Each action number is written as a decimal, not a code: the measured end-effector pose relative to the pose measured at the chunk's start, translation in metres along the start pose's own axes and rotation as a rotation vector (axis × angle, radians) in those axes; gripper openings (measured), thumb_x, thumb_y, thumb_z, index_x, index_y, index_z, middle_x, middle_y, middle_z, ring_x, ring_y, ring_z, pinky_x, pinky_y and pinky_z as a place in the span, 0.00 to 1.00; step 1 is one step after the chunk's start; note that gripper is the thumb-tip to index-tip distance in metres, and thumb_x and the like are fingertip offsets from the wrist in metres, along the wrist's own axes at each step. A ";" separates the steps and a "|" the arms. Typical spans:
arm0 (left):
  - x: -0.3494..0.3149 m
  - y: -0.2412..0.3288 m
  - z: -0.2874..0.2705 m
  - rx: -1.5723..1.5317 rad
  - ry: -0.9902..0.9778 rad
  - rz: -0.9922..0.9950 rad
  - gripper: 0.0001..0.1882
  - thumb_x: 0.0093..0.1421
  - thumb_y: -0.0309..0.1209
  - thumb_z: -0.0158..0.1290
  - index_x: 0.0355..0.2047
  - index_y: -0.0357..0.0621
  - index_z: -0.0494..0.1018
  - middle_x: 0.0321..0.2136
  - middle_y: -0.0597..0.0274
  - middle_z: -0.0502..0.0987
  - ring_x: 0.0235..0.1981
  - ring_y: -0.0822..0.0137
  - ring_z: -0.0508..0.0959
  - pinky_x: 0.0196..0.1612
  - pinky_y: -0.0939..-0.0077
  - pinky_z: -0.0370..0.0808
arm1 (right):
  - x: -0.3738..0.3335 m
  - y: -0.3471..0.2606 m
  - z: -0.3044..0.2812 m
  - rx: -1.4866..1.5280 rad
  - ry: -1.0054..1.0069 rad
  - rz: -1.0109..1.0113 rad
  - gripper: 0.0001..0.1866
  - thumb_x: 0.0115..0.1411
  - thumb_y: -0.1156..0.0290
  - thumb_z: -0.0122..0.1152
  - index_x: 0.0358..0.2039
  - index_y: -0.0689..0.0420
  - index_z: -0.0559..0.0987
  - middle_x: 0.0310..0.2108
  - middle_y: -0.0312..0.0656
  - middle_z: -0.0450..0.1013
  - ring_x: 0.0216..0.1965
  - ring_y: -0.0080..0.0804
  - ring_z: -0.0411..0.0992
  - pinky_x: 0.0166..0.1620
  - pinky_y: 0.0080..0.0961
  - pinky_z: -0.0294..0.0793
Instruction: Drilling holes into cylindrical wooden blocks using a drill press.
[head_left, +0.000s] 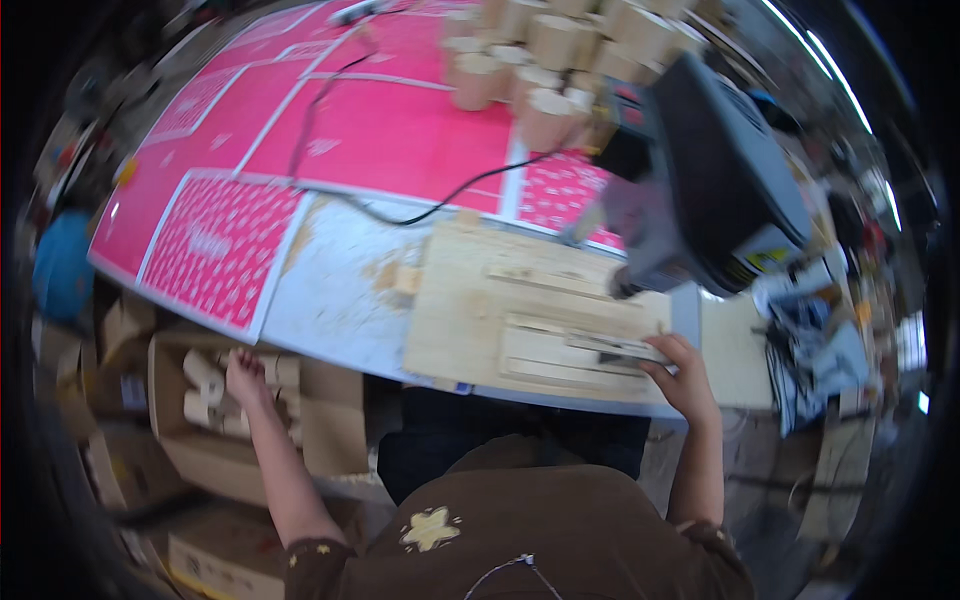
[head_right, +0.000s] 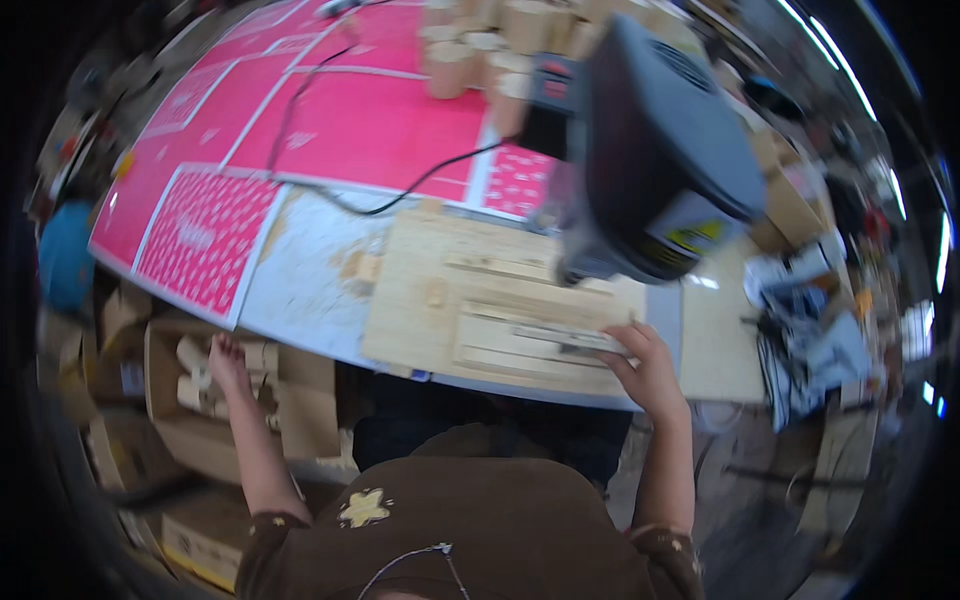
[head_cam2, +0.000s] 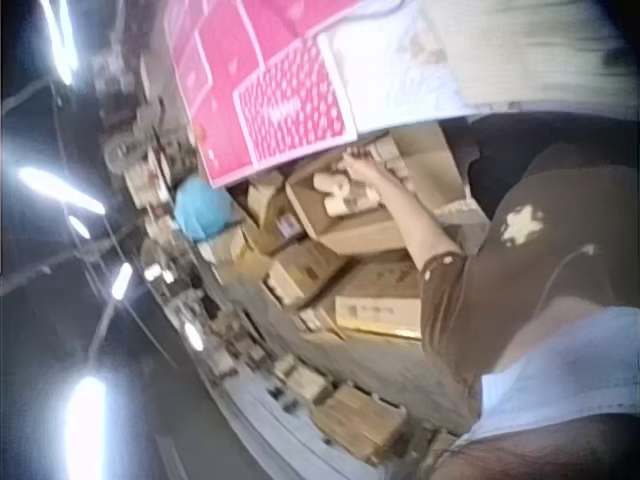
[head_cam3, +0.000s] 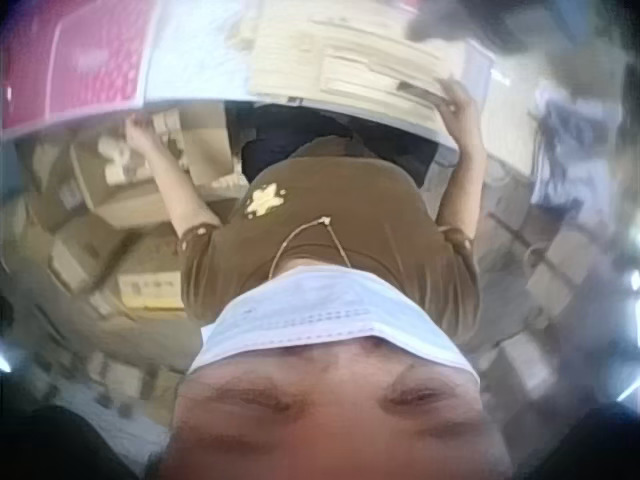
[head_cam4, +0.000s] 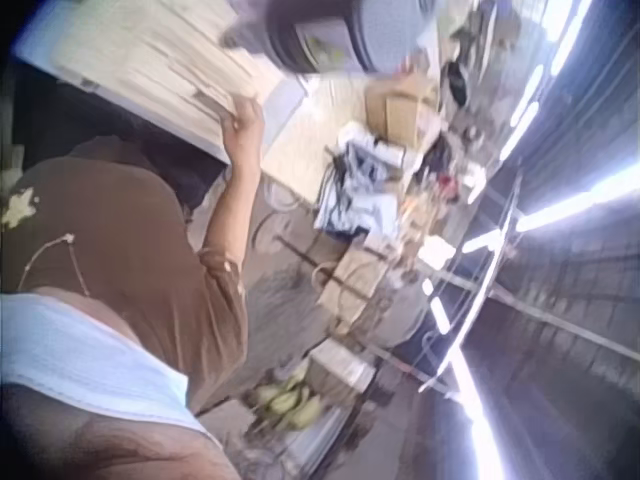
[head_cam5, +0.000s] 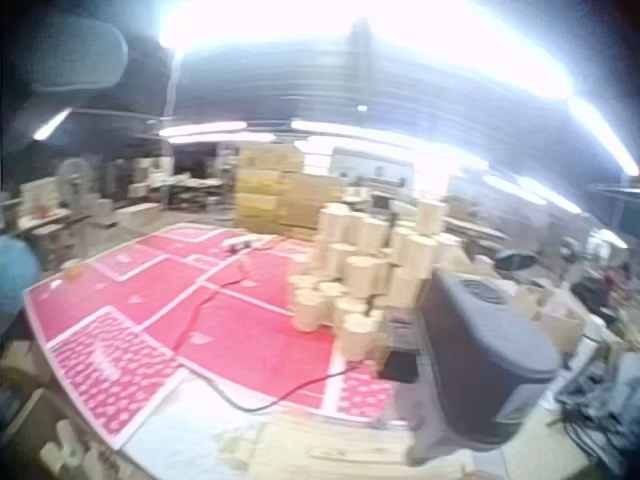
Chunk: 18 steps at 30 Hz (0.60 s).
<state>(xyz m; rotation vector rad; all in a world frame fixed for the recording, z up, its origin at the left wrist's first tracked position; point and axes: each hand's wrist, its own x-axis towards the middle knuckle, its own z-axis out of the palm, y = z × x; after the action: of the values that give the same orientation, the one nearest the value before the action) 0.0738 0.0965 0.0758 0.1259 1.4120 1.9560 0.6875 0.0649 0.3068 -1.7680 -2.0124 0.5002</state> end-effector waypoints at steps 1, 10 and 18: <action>-0.027 0.009 0.028 0.100 -0.025 0.036 0.12 0.60 0.36 0.48 0.23 0.43 0.66 0.18 0.69 0.64 0.19 0.76 0.63 0.23 0.82 0.61 | 0.002 -0.002 -0.006 0.077 -0.027 -0.007 0.15 0.46 0.75 0.64 0.37 0.61 0.75 0.34 0.46 0.71 0.35 0.38 0.70 0.39 0.27 0.68; -0.194 0.018 0.154 0.255 -0.248 0.324 0.17 0.62 0.32 0.44 0.15 0.46 0.58 0.12 0.70 0.59 0.15 0.78 0.57 0.20 0.81 0.56 | 0.145 0.064 -0.098 0.295 0.353 -0.049 0.10 0.51 0.68 0.61 0.32 0.59 0.78 0.32 0.44 0.75 0.36 0.36 0.73 0.41 0.27 0.70; -0.239 0.001 0.184 0.220 -0.435 0.166 0.17 0.62 0.31 0.44 0.15 0.47 0.56 0.12 0.71 0.57 0.14 0.78 0.56 0.20 0.81 0.56 | 0.449 0.213 0.028 0.520 0.100 -0.497 0.23 0.51 0.62 0.50 0.49 0.53 0.69 0.49 0.45 0.65 0.52 0.44 0.61 0.51 0.47 0.62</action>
<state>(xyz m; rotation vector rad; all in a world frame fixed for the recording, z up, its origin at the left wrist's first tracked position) 0.3363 0.1011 0.2248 0.7447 1.3462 1.7539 0.8034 0.5376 0.2036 -0.9316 -1.9282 0.6734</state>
